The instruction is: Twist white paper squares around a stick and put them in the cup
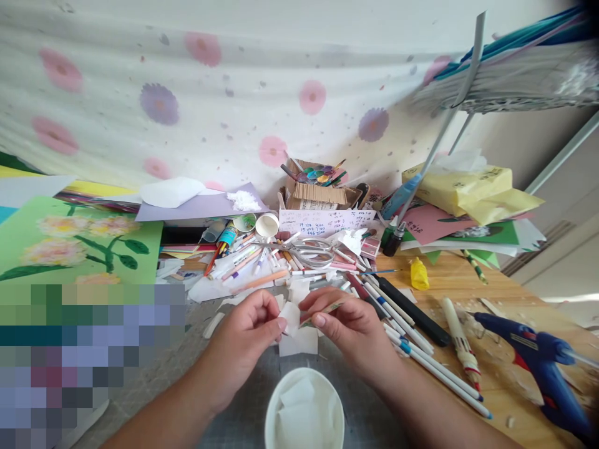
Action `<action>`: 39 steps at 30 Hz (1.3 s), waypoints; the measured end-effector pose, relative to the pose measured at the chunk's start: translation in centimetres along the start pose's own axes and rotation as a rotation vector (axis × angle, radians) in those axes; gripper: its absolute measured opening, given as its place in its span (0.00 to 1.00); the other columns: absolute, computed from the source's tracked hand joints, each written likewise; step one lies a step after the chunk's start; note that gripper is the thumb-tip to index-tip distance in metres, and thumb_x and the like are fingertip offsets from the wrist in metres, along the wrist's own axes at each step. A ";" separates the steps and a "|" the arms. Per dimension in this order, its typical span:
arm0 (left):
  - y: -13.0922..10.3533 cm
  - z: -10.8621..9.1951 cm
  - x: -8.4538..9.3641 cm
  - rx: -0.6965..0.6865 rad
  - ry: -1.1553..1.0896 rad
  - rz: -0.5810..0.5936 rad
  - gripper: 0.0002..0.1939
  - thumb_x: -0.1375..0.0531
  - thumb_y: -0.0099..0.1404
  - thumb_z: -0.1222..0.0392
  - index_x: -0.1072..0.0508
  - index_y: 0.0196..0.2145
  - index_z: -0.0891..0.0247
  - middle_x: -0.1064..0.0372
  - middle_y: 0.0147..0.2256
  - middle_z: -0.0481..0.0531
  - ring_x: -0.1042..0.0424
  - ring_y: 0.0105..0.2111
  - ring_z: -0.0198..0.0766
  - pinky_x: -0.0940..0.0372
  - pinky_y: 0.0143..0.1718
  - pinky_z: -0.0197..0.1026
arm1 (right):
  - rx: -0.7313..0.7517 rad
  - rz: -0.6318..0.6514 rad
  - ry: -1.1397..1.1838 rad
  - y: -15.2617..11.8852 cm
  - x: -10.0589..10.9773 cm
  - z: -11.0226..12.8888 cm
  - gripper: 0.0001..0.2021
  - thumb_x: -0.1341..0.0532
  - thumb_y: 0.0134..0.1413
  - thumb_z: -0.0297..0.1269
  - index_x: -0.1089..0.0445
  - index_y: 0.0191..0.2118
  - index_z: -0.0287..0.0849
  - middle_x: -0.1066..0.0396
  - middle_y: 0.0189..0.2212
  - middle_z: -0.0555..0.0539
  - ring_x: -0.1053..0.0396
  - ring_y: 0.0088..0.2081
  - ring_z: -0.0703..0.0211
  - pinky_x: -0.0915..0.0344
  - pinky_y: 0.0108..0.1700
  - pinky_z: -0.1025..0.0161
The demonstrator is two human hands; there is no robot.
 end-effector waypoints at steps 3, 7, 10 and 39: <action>-0.1 0.0 -0.2 -0.005 -0.100 0.008 0.10 0.36 0.64 0.59 0.36 0.31 0.58 0.32 0.26 0.41 0.35 0.29 0.36 0.40 0.35 0.38 | -0.029 -0.040 0.077 -0.1 0.2 -0.5 0.11 0.28 0.58 0.47 0.20 0.32 0.47 0.19 0.33 0.46 0.21 0.38 0.53 0.25 0.40 0.57; -0.2 -0.4 0.2 -0.048 -0.104 -0.029 0.09 0.36 0.64 0.60 0.34 0.30 0.59 0.35 0.24 0.39 0.36 0.28 0.34 0.41 0.34 0.37 | -0.071 -0.082 0.186 -0.4 0.6 -1.4 0.10 0.28 0.57 0.48 0.20 0.33 0.48 0.20 0.36 0.48 0.22 0.34 0.57 0.24 0.39 0.58; -0.3 -0.7 0.2 -0.076 -0.065 -0.022 0.06 0.37 0.65 0.61 0.31 0.31 0.59 0.33 0.25 0.41 0.34 0.29 0.35 0.40 0.35 0.38 | -0.094 -0.094 0.228 -0.5 0.5 -1.6 0.07 0.27 0.56 0.46 0.19 0.34 0.50 0.20 0.38 0.50 0.22 0.34 0.59 0.24 0.41 0.59; -0.8 0.2 -1.5 -0.003 -0.118 0.117 0.12 0.29 0.58 0.52 0.22 0.38 0.58 0.25 0.34 0.47 0.25 0.37 0.44 0.32 0.40 0.42 | -0.128 -0.183 0.289 -0.7 0.6 -1.3 0.09 0.26 0.55 0.44 0.21 0.31 0.46 0.21 0.33 0.49 0.24 0.30 0.60 0.22 0.34 0.61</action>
Point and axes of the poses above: each hand's wrist, its own y-axis towards the middle knuckle, its own x-axis out of the back of the hand, z = x × y, the point moved 10 cm from there along y, towards the middle knuckle
